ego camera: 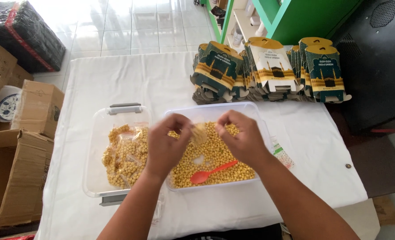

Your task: Packaging small yellow beads into plastic bags using a spoon and manual manipulation.

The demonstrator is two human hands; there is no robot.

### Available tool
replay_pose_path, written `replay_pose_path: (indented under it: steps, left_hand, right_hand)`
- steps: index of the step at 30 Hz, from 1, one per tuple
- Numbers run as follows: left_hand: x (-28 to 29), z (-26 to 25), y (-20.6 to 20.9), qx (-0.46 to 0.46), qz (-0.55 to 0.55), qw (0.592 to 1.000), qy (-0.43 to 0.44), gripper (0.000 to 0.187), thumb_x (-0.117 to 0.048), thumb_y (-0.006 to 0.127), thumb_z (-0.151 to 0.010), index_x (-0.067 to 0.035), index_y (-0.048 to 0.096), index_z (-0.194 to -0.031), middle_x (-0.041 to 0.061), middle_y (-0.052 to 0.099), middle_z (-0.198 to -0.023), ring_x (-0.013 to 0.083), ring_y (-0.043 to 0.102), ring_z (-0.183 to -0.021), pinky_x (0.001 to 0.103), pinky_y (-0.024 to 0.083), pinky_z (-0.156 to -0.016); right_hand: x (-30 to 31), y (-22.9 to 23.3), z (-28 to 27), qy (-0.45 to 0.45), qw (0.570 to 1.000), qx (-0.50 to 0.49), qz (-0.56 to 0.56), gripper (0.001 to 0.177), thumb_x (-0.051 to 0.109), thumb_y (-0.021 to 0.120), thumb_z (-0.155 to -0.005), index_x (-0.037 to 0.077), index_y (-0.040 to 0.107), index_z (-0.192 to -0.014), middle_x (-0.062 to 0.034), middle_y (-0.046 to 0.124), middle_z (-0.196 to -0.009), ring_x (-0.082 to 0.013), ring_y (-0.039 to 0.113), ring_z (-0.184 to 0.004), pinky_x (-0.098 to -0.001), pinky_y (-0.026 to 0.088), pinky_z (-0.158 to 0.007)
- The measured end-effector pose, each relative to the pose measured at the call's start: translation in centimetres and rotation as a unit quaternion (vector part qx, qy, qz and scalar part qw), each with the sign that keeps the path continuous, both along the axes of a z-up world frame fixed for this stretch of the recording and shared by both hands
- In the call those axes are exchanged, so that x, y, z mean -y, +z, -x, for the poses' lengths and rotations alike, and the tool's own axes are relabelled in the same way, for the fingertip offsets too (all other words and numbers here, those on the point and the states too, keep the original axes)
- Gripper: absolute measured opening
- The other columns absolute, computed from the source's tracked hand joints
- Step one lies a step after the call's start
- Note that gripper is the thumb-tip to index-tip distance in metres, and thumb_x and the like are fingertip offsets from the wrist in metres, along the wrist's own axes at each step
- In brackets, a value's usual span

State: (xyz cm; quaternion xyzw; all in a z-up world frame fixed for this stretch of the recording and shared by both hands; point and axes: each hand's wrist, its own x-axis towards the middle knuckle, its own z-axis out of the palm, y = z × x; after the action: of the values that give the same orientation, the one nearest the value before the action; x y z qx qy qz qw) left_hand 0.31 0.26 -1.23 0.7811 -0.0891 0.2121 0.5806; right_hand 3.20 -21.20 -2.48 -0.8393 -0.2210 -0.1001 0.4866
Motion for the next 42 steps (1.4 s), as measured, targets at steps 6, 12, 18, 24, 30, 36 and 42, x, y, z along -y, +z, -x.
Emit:
replay_pose_path:
  steps: [6,12,18,24,30,36,42]
  left_hand:
    - [0.1,0.4,1.5,-0.003,0.087,0.996,0.011,0.005,-0.005,0.065,-0.090,-0.005,0.068,-0.087,0.011,0.075,-0.074,0.0170,0.066,-0.063,0.033,0.055,-0.065]
    - [-0.3,0.9,1.6,0.069,0.153,0.983,0.076,0.007,-0.009,0.064,-0.096,-0.006,0.065,-0.090,0.009,0.073,-0.072,0.0143,0.065,-0.060,0.027,0.054,-0.062]
    - [-8.2,2.5,3.8,0.003,0.007,0.988,0.155,0.013,-0.014,0.068,-0.097,-0.009,0.072,-0.108,0.007,0.074,-0.080,0.0146,0.066,-0.060,0.026,0.053,-0.058]
    - [-12.3,1.2,-0.5,-0.104,-0.201,0.959,0.173,0.024,-0.021,0.069,-0.094,-0.018,0.069,-0.118,0.009,0.078,-0.103,0.0325,0.077,-0.085,0.045,0.062,-0.073]
    - [-11.4,5.9,-2.5,0.127,-0.390,0.884,0.224,0.022,-0.024,0.080,-0.086,-0.021,0.073,-0.106,0.005,0.068,-0.076,0.0308,0.069,-0.065,0.043,0.056,-0.060]
    - [-9.6,16.7,-3.4,0.169,-0.372,0.912,-0.033,0.011,-0.008,0.062,-0.099,-0.008,0.064,-0.089,0.002,0.053,-0.067,0.0166,0.047,-0.054,0.033,0.043,-0.050]
    - [-12.2,20.4,-10.2,0.012,-0.430,0.902,0.031,0.020,-0.020,0.062,-0.099,-0.011,0.073,-0.113,0.003,0.070,-0.117,0.0258,0.063,-0.108,0.040,0.051,-0.089]
  right_hand:
    - [0.5,0.8,0.1,-0.029,1.000,-0.001,0.007,0.016,0.024,0.064,-0.095,0.011,0.065,-0.084,-0.0038,0.064,-0.075,-0.0200,0.066,-0.083,-0.0387,0.052,-0.086]
    - [-0.5,0.6,-0.3,-0.001,0.990,0.031,0.136,0.022,0.025,0.065,-0.092,0.015,0.061,-0.073,-0.0027,0.058,-0.063,-0.0234,0.065,-0.069,-0.0371,0.051,-0.078]
    - [-1.1,1.2,0.5,0.048,0.971,0.021,0.234,0.026,0.029,0.064,-0.092,0.014,0.062,-0.072,-0.0031,0.062,-0.063,-0.0220,0.068,-0.069,-0.0342,0.051,-0.079]
    - [-1.3,1.0,0.5,0.070,0.960,0.000,0.272,0.025,0.029,0.063,-0.091,0.014,0.066,-0.072,-0.0035,0.065,-0.064,-0.0218,0.070,-0.070,-0.0343,0.052,-0.081]
    - [-0.5,0.7,0.2,0.062,0.957,-0.010,0.282,0.024,0.029,0.063,-0.091,0.016,0.067,-0.072,0.0000,0.067,-0.065,-0.0175,0.070,-0.071,-0.0322,0.052,-0.084]
    - [-0.4,0.7,0.4,0.092,0.954,-0.027,0.282,0.021,0.026,0.061,-0.092,0.014,0.062,-0.075,0.0017,0.064,-0.070,-0.0182,0.059,-0.067,-0.0351,0.044,-0.087]
    - [-0.2,0.4,0.4,0.095,0.950,-0.020,0.298,0.020,0.026,0.064,-0.091,0.013,0.064,-0.076,0.0006,0.066,-0.071,-0.0197,0.062,-0.069,-0.0371,0.046,-0.089]
